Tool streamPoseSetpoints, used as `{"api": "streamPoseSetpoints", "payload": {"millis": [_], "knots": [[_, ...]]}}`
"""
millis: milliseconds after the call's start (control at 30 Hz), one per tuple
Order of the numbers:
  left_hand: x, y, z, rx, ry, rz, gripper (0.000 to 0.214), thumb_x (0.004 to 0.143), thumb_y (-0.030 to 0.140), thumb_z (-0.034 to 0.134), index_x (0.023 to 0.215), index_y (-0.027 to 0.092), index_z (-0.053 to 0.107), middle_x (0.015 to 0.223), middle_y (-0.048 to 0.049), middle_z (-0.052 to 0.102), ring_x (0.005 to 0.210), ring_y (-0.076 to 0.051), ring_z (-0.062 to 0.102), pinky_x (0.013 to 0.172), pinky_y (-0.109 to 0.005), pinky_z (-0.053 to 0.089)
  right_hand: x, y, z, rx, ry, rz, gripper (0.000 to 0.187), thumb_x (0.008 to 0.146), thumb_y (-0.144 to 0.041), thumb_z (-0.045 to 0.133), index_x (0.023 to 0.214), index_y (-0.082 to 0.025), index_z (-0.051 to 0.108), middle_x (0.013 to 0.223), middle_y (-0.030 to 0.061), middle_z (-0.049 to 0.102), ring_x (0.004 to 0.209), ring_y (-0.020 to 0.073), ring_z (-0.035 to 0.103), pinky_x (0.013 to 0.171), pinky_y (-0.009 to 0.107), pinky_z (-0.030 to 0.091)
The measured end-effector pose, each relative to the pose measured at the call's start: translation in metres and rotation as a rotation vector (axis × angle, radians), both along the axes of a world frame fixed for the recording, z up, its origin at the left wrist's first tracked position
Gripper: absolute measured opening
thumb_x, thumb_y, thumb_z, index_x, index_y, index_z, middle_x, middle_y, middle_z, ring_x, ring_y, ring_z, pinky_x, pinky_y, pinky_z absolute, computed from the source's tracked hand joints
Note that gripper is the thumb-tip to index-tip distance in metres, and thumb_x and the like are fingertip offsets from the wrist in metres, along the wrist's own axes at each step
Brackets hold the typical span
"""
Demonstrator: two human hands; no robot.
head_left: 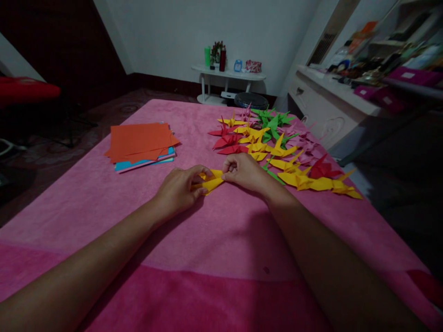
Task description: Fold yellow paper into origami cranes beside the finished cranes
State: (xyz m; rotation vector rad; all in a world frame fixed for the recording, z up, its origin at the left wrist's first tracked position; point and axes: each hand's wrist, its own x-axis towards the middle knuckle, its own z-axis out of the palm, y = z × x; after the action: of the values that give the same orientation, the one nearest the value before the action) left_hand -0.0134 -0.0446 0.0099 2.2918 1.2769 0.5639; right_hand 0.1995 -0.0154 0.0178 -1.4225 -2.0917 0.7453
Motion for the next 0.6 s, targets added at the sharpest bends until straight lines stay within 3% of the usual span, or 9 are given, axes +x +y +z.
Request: {"api": "streamPoseSetpoints", "payload": {"millis": [200,600], "knots": [[0.001,0.0,0.0,-0.026,-0.015,0.019,0.033,0.079,0.024,0.063,0.112,0.025,0.055,0.102,-0.0025,0.075,0.093,-0.022,0.071,0.078,-0.031,0.053,-0.004,-0.002,-0.001,0.091,-0.069,-0.025,0.007,0.065,-0.009,0.062,0.068,-0.015,0.066,0.063,-0.0011,0.062,0.057,0.0087,0.051,0.053,0.021,0.033],[0.01,-0.001,0.01,0.127,0.201,0.069,0.029,0.076,0.028,0.066,0.105,0.023,0.066,0.094,-0.0049,0.076,0.081,-0.025,0.07,0.073,-0.036,0.048,-0.008,-0.005,-0.007,0.172,-0.225,-0.012,0.012,0.069,-0.01,0.059,0.073,-0.018,0.067,0.067,-0.0013,0.063,0.06,0.0104,0.05,0.055,0.024,0.028]]}}
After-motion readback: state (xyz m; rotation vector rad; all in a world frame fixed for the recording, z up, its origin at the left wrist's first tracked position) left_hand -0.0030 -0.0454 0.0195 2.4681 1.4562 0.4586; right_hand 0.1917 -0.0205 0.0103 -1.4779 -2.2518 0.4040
